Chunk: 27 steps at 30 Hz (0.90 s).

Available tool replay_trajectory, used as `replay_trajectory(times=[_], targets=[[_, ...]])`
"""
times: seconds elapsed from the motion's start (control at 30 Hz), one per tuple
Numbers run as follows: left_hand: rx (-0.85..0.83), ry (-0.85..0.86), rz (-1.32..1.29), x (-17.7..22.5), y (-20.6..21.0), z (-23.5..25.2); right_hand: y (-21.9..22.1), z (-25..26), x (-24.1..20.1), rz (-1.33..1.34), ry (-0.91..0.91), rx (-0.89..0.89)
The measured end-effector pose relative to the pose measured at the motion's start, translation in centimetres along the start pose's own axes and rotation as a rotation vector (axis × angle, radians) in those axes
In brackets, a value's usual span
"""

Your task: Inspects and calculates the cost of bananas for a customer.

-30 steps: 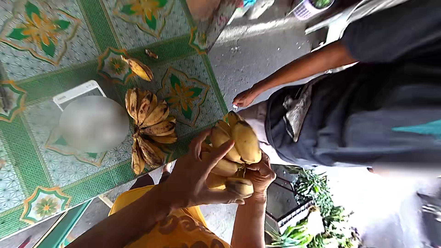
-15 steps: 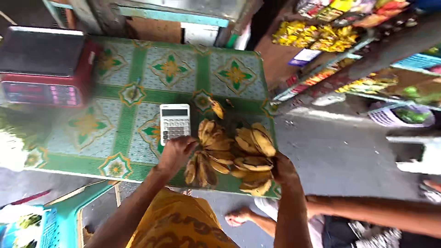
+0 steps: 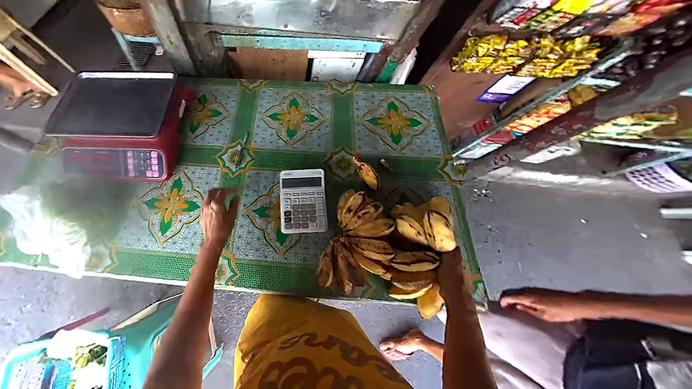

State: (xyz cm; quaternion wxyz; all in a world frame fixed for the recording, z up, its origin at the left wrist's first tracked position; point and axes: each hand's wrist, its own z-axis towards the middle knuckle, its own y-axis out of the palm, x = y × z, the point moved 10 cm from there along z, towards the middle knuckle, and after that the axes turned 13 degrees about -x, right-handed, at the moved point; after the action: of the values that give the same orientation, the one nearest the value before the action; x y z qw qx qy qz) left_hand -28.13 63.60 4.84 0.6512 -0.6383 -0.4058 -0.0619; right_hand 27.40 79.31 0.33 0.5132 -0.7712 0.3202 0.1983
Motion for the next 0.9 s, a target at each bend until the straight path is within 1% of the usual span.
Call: replay_trajectory(times=[0.07, 0.13, 0.2, 0.27, 0.33, 0.37, 0.43, 0.5, 0.57, 0.63, 0.7, 0.77, 0.83, 0.9], targets=[[-0.032, -0.012, 0.043, 1.1, -0.1, 5.6, -0.8, -0.6, 0.3, 0.009, 0.018, 0.072], [-0.059, -0.09, 0.086, 0.6, 0.3, 10.6, -2.3, -2.5, 1.2, 0.154, -0.031, 0.24], [-0.082, -0.156, 0.134, -0.6, 1.0, 13.9, -3.3, -5.9, 2.7, 0.283, -0.108, 0.394], [-0.084, -0.189, 0.172, -1.6, 1.8, 15.4, -3.6, -9.6, 4.5, 0.371, -0.106, 0.487], [-0.047, -0.163, 0.178, -1.5, 2.2, 15.4, -4.0, -13.4, 4.5, 0.387, -0.099, 0.586], [-0.014, -0.113, 0.158, -1.0, 2.3, 14.9, -4.3, -15.0, 3.2, 0.366, -0.13, 0.633], [0.065, -0.004, 0.09, -0.2, 2.8, 12.9, -4.3, -17.3, -0.8, 0.288, -0.284, 0.677], [0.08, 0.066, -0.028, -0.2, 3.9, 10.2, -2.4, -18.3, -5.5, 0.127, -0.504, 0.603], [0.055, 0.083, -0.151, -0.1, 4.9, 7.2, 1.7, -18.5, -10.4, -0.07, -0.693, 0.479], [0.055, 0.026, -0.2, -0.8, 5.9, 3.5, 7.9, -18.5, -14.1, -0.222, -0.789, 0.324], [0.048, -0.047, -0.211, -2.6, 6.9, -0.5, 15.0, -19.2, -16.0, -0.286, -0.894, 0.152], [0.045, -0.082, -0.166, -4.9, 7.1, -4.2, 21.0, -20.5, -16.9, -0.297, -0.998, -0.035], [0.068, -0.103, -0.166, -7.6, 6.3, -7.0, 25.2, -20.7, -17.0, -0.349, -1.012, -0.237], [0.112, -0.137, -0.27, -10.4, 5.5, -9.6, 27.3, -19.2, -16.1, -0.422, -0.891, -0.426]])
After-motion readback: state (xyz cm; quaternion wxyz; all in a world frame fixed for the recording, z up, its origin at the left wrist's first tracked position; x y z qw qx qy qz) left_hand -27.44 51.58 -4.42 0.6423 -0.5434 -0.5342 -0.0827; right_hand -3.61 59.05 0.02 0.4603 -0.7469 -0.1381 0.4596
